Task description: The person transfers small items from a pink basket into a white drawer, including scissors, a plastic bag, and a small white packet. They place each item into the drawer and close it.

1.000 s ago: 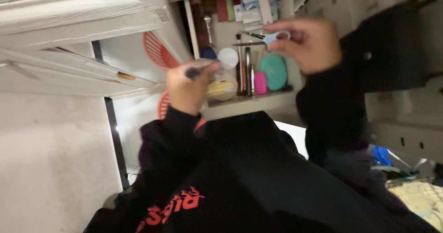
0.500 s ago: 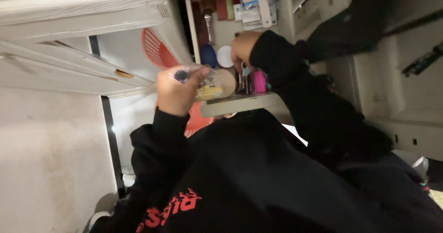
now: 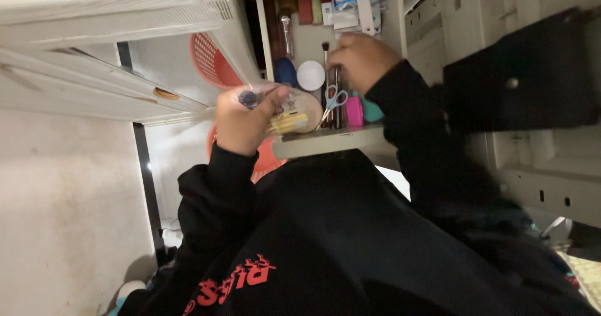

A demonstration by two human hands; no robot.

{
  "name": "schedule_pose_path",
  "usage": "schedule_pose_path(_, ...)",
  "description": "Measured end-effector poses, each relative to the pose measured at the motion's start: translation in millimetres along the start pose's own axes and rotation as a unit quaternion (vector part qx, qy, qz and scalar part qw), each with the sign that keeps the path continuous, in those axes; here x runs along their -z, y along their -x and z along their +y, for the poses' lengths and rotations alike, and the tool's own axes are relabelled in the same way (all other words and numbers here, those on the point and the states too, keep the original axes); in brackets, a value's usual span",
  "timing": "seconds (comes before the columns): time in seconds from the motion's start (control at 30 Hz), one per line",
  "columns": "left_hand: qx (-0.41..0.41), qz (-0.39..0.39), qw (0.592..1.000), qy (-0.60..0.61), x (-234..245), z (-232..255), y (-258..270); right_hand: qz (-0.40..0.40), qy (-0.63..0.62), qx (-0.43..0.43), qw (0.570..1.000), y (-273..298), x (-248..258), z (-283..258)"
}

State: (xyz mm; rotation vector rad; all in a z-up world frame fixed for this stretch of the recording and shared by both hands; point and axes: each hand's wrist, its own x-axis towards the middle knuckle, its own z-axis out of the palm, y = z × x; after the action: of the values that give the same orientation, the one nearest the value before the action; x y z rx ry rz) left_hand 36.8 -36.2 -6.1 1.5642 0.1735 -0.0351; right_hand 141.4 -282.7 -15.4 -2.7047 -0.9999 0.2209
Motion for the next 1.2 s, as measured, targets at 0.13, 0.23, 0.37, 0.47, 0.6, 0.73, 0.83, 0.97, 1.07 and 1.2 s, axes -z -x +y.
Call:
schedule_pose_path(0.13,0.040,0.013,0.999,0.014,5,5,-6,-0.070,-0.059,-0.100,0.991,14,9,-10)
schedule_pose_path(0.23,0.041,-0.005,0.999,0.009,8,5,-6,-0.096,-0.060,-0.166,0.980,24,4,-19)
schedule_pose_path(0.37,0.000,-0.029,1.000,-0.002,9,6,-7,-0.038,-0.126,-0.170,0.977,19,-7,-15)
schedule_pose_path(0.47,0.019,-0.032,0.999,-0.015,12,7,-10,-0.036,-0.206,-0.107,0.972,11,-13,3)
schedule_pose_path(0.6,0.042,-0.071,0.996,0.040,14,6,-10,-0.042,-0.196,-0.123,0.972,4,-24,28)
schedule_pose_path(0.73,0.111,-0.071,0.989,0.066,11,8,-13,-0.027,-0.176,-0.080,0.981,-14,-32,30)
schedule_pose_path(0.83,0.122,-0.080,0.986,0.083,8,8,-11,-0.009,-0.176,-0.090,0.980,-15,-28,19)
schedule_pose_path(0.97,0.111,-0.091,0.985,0.094,8,7,-5,0.116,-0.115,-0.060,0.985,5,-6,-4)
schedule_pose_path(1.07,0.083,-0.134,0.985,0.076,5,5,-3,0.082,-0.432,-0.141,0.887,21,5,-24)
schedule_pose_path(1.2,0.109,-0.133,0.982,0.077,-4,2,-3,0.063,-0.584,-0.035,0.809,35,8,-40)
